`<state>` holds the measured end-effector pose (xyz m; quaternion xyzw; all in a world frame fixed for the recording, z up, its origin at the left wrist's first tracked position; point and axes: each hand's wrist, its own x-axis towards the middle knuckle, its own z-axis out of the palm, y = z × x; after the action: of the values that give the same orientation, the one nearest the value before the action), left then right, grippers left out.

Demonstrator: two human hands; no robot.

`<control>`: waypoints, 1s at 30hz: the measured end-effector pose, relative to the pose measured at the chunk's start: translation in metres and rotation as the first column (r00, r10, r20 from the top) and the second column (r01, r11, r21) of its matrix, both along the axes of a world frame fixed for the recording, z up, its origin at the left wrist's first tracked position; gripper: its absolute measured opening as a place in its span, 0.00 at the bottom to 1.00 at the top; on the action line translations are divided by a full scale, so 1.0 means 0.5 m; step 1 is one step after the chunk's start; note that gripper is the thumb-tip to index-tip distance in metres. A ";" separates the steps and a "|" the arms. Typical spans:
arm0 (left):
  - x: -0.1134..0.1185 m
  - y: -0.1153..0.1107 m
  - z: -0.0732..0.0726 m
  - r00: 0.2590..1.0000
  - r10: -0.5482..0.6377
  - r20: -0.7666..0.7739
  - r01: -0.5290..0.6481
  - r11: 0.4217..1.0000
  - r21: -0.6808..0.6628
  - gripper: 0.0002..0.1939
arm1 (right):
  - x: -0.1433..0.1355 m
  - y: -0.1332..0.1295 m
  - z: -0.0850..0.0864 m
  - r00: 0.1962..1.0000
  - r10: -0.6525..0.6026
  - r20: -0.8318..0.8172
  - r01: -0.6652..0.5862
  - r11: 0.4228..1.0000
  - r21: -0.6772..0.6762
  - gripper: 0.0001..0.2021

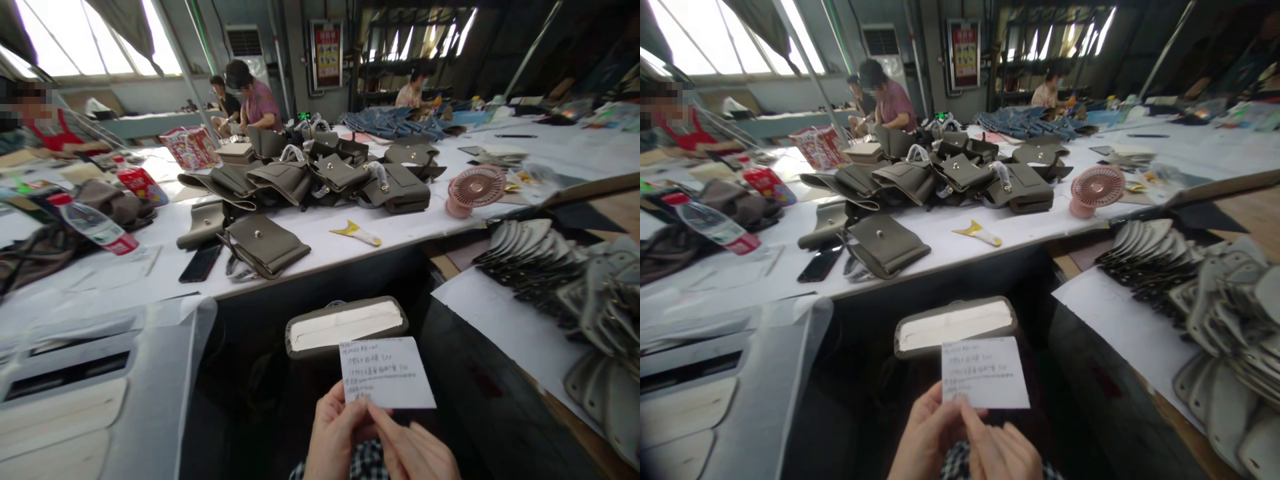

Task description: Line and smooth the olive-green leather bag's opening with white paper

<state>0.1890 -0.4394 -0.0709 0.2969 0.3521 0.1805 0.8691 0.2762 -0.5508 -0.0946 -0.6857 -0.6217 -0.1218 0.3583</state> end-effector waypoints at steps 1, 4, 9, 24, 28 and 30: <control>0.000 0.000 0.000 1.000 0.002 -0.005 -0.002 1.000 0.001 0.20 | 0.000 0.000 -0.001 1.000 0.003 -0.005 -0.003 1.000 0.003 0.19; -0.001 -0.001 -0.001 1.000 0.009 -0.013 -0.009 1.000 0.001 0.20 | 0.001 -0.001 -0.007 1.000 0.022 -0.009 -0.021 1.000 0.007 0.21; -0.001 -0.001 -0.003 1.000 0.016 -0.012 -0.016 1.000 -0.002 0.19 | 0.006 0.001 -0.010 0.997 0.073 -0.012 -0.073 0.997 0.017 0.23; 0.007 -0.002 0.004 1.000 -0.005 -0.009 0.005 1.000 0.008 0.20 | 0.008 0.002 -0.002 0.999 0.045 -0.017 -0.045 0.997 -0.056 0.27; 0.004 0.000 0.004 1.000 -0.028 0.007 0.027 0.999 0.024 0.18 | 0.000 0.003 0.004 0.999 0.032 -0.032 -0.035 0.996 -0.078 0.26; 0.002 0.000 0.001 0.999 -0.037 0.010 0.036 0.999 0.033 0.18 | -0.003 0.005 0.007 0.999 0.016 -0.046 -0.019 0.997 -0.078 0.25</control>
<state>0.1898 -0.4396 -0.0704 0.3166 0.3389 0.1720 0.8691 0.2747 -0.5483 -0.0909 -0.6964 -0.6239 -0.0786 0.3459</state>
